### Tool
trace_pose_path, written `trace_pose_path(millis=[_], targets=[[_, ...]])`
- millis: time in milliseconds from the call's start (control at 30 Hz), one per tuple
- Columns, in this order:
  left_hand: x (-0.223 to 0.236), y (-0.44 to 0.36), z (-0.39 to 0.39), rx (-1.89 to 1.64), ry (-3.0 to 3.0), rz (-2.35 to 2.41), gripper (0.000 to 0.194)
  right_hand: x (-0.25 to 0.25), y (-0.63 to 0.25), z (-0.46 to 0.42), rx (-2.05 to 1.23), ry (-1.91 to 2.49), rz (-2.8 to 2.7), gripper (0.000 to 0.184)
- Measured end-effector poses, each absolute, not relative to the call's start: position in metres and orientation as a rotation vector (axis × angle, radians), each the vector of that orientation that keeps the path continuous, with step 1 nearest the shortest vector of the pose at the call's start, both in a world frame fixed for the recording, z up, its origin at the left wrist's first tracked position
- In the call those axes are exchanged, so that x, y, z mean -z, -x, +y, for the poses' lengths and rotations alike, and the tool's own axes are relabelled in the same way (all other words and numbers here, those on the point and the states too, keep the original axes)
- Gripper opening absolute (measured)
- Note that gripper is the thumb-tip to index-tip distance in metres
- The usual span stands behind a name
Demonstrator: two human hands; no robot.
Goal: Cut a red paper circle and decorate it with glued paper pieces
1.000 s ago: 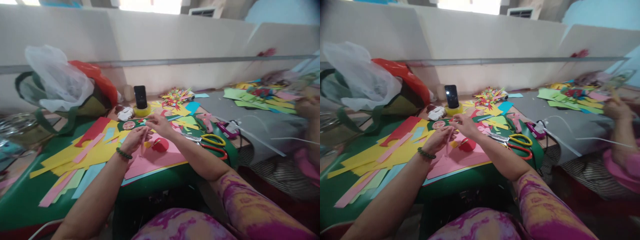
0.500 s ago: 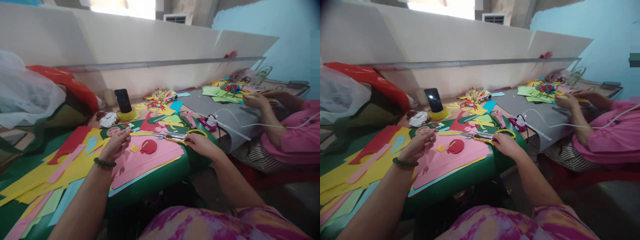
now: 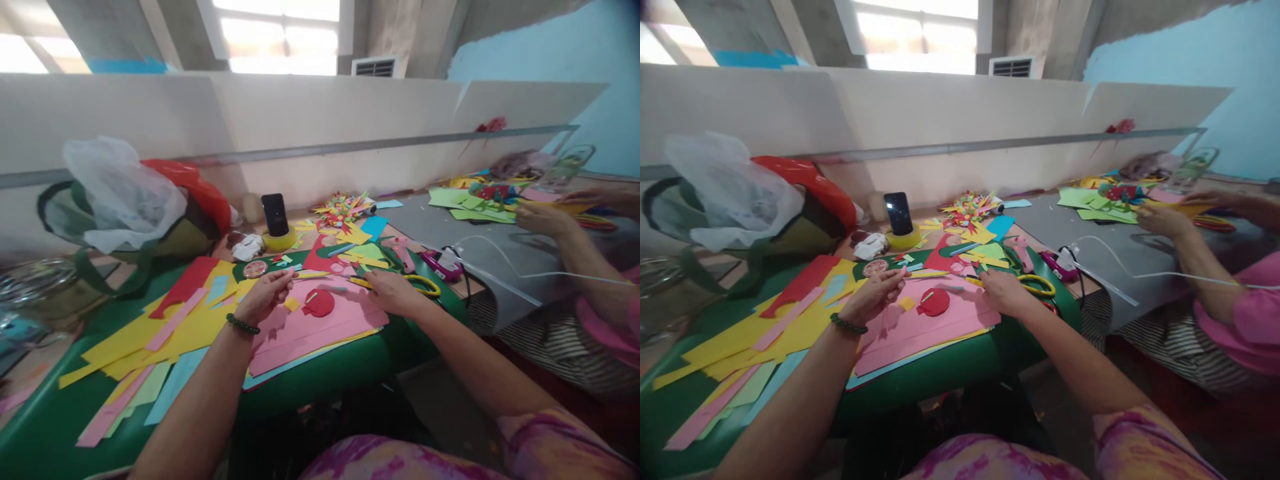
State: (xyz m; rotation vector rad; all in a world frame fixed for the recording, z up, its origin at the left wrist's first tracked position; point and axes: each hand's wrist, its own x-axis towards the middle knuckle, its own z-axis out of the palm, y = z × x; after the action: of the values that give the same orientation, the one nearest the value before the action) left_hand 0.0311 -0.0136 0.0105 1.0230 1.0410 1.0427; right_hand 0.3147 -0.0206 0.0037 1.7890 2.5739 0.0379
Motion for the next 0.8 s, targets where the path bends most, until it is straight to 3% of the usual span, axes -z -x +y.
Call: trace_pose_path(millis=[100,200,267,800], targets=[[-0.011,-0.032,-0.014,-1.063,-0.992,1.022,0.044,-0.011,-0.32,-0.034,0.322,-1.867,2.722,0.015],[-0.01,-0.033,-0.014,-1.064,-1.005,1.003,0.044,-0.017,-0.316,-0.056,0.909,-1.704,2.863,0.023],[-0.01,-0.035,-0.016,-1.038,-1.038,1.002,0.042,-0.018,-0.307,-0.069,1.115,-1.612,2.855,0.025],[-0.014,-0.039,-0.02,-0.992,-1.091,1.016,0.041,-0.009,-0.292,-0.077,1.362,-1.592,2.708,0.029]])
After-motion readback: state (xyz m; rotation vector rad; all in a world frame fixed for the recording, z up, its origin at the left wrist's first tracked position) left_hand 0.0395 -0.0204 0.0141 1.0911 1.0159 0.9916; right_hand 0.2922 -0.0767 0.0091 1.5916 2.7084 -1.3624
